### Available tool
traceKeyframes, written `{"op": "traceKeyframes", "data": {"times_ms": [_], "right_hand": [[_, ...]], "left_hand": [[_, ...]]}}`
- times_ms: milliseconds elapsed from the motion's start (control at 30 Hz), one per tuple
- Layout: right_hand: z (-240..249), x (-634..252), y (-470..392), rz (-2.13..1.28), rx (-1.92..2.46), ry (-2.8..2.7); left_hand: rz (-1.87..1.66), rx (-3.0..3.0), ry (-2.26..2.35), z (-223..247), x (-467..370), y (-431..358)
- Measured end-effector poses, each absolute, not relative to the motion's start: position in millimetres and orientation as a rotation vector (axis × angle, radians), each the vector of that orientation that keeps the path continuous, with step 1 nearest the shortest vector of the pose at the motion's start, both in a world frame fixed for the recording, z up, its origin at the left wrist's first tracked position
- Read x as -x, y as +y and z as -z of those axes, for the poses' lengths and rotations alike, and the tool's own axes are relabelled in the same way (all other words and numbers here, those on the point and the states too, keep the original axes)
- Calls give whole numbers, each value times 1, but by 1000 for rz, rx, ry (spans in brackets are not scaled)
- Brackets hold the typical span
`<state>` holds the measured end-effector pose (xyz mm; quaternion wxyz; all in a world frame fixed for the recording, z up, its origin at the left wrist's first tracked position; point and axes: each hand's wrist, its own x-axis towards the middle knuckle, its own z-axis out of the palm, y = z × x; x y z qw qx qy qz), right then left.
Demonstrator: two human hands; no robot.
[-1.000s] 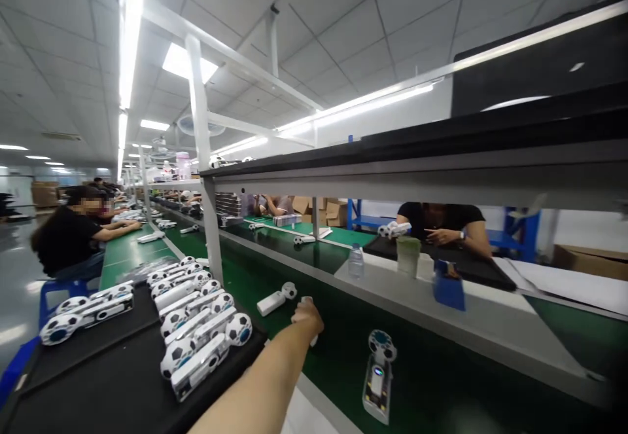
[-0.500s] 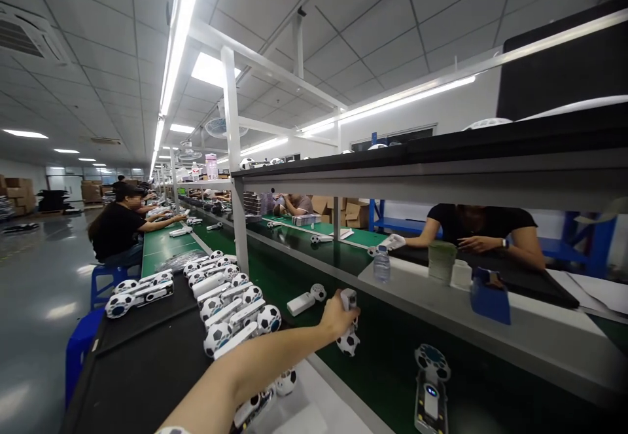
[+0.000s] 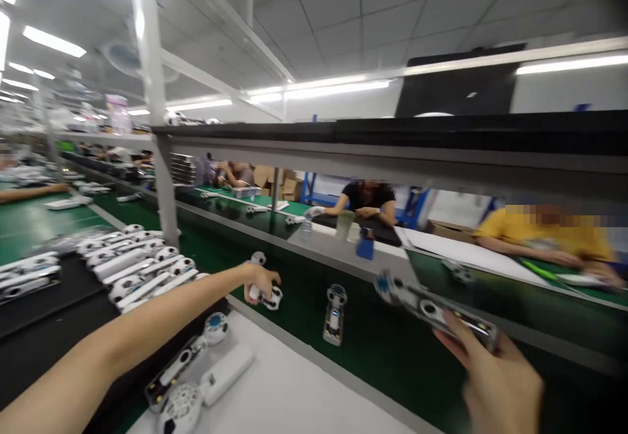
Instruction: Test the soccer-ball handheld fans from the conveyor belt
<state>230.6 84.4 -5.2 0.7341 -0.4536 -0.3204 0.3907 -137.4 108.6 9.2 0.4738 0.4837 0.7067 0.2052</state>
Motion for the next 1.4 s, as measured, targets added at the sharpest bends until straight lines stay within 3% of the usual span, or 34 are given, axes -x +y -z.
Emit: {"op": "traceKeyframes", "data": {"times_ms": [200,333,633,833,1400], "right_hand": [[-4,-185,54,-1036,861,-928],[-12,-154,18,-1429,691,-1121],[-2,-95,-21,-1960,530,-1376],[18,-77,-12,-1938,413,-1493],[18,-87,-15,-1787,720,-1630]], "left_hand": [[-1042,-1307,1309,-21,94,61],[-1318,-1253,1151,-7,55,22],[-1254,-793,800,-4,70,11],[-1289,-492,899,-20,73,10],[-1287,-614,851,-10,63,17]]}}
